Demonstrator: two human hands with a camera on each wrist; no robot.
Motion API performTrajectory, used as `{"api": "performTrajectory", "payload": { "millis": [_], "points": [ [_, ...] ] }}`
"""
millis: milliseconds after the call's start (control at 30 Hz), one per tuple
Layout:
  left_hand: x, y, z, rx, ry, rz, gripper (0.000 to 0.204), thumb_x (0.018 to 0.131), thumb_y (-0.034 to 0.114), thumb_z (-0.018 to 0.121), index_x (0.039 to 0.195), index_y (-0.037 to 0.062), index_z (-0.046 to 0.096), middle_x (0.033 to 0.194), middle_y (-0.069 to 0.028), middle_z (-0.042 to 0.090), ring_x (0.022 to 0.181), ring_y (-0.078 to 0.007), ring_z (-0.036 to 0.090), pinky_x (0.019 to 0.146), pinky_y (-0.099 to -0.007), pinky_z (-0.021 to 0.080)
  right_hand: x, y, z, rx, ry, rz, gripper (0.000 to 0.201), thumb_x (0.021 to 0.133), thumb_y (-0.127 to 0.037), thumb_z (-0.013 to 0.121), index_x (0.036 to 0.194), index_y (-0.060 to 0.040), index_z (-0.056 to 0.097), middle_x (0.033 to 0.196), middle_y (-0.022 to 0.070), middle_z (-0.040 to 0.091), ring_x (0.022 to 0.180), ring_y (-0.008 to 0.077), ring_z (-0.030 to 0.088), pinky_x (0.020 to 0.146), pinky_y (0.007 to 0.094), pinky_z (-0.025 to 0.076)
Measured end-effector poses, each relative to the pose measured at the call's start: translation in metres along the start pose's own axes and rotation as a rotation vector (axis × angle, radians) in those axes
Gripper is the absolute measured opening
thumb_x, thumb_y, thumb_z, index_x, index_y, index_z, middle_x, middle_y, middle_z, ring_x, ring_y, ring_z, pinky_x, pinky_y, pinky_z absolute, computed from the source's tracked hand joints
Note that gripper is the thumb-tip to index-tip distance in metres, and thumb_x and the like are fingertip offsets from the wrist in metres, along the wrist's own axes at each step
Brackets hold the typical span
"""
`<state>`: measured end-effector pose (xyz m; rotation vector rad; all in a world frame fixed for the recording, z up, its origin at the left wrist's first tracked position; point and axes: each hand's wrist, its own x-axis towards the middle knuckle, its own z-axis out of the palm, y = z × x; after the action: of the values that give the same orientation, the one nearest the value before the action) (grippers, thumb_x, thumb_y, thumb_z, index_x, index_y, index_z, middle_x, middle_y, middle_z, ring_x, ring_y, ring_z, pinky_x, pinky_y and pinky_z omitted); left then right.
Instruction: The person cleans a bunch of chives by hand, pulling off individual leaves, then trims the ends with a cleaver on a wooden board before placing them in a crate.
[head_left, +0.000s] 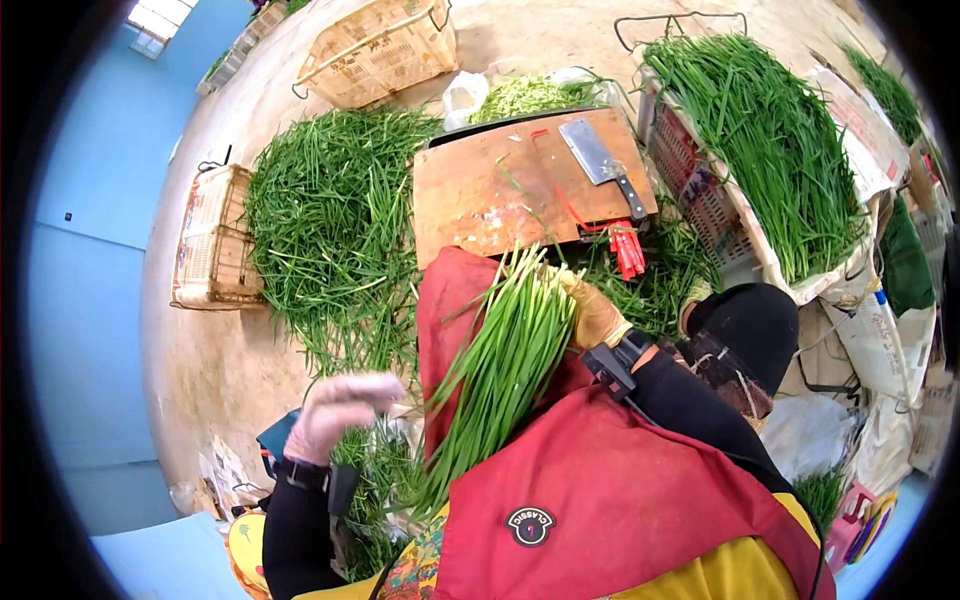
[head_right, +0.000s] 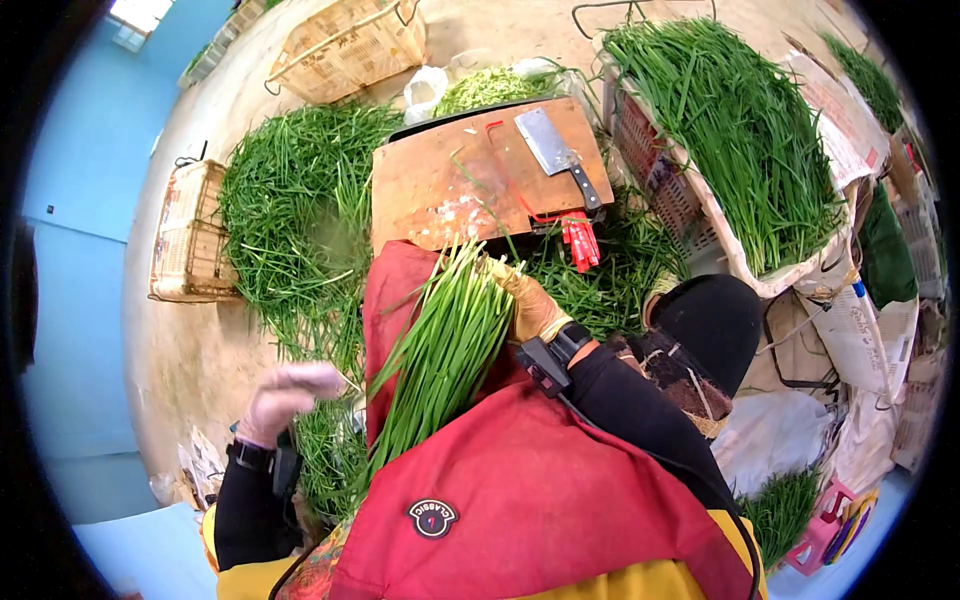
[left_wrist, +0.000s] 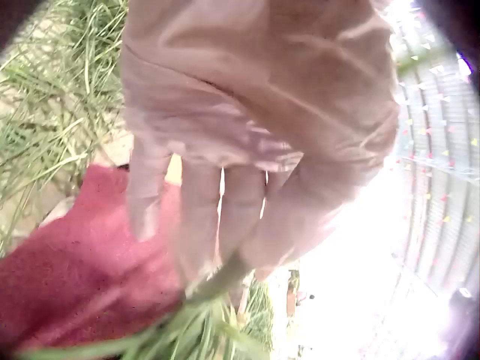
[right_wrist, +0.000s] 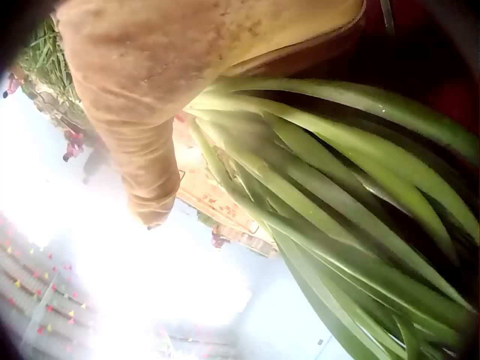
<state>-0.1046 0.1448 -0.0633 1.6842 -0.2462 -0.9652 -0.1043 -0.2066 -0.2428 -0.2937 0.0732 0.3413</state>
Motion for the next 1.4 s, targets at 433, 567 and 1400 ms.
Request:
{"api": "performTrajectory", "payload": {
  "millis": [433, 567, 1400],
  "points": [
    [0.107, 0.019, 0.072, 1.142, -0.065, 0.412, 0.078, 0.080, 0.050, 0.066, 0.143, 0.0116, 0.039, 0.145, -0.0142, 0.040, 0.139, -0.0320, 0.032, 0.114, -0.0556, 0.011, 0.016, -0.008, 0.028, -0.051, 0.024, -0.047, 0.045, 0.085, -0.030, 0.070, 0.121, -0.0062, 0.057, 0.110, 0.0053, 0.066, 0.097, 0.0194, 0.064, 0.091, 0.0347, 0.050],
    [0.106, 0.034, 0.080, 0.880, -0.227, 0.406, 0.066, 0.081, 0.034, 0.071, 0.135, 0.0037, 0.048, 0.136, -0.0150, 0.051, 0.133, -0.0267, 0.042, 0.113, -0.0513, 0.021, 0.013, -0.015, 0.027, -0.225, 0.004, -0.033, 0.051, 0.082, -0.022, 0.073, 0.125, -0.0048, 0.052, 0.108, 0.0134, 0.066, 0.093, 0.0214, 0.066, 0.083, 0.0354, 0.055],
    [0.126, -0.013, 0.141, -0.475, -0.143, -0.176, 0.046, 0.074, 0.016, 0.074, 0.115, 0.0024, 0.058, 0.098, -0.0086, 0.067, 0.088, -0.0174, 0.064, 0.083, -0.0311, 0.050, -0.077, -0.053, 0.050, -1.068, 0.391, 0.084, 0.021, 0.086, -0.024, 0.070, 0.084, -0.0036, 0.066, 0.069, -0.0011, 0.061, 0.058, 0.0058, 0.052, 0.054, 0.0207, 0.042]
  ]
}}
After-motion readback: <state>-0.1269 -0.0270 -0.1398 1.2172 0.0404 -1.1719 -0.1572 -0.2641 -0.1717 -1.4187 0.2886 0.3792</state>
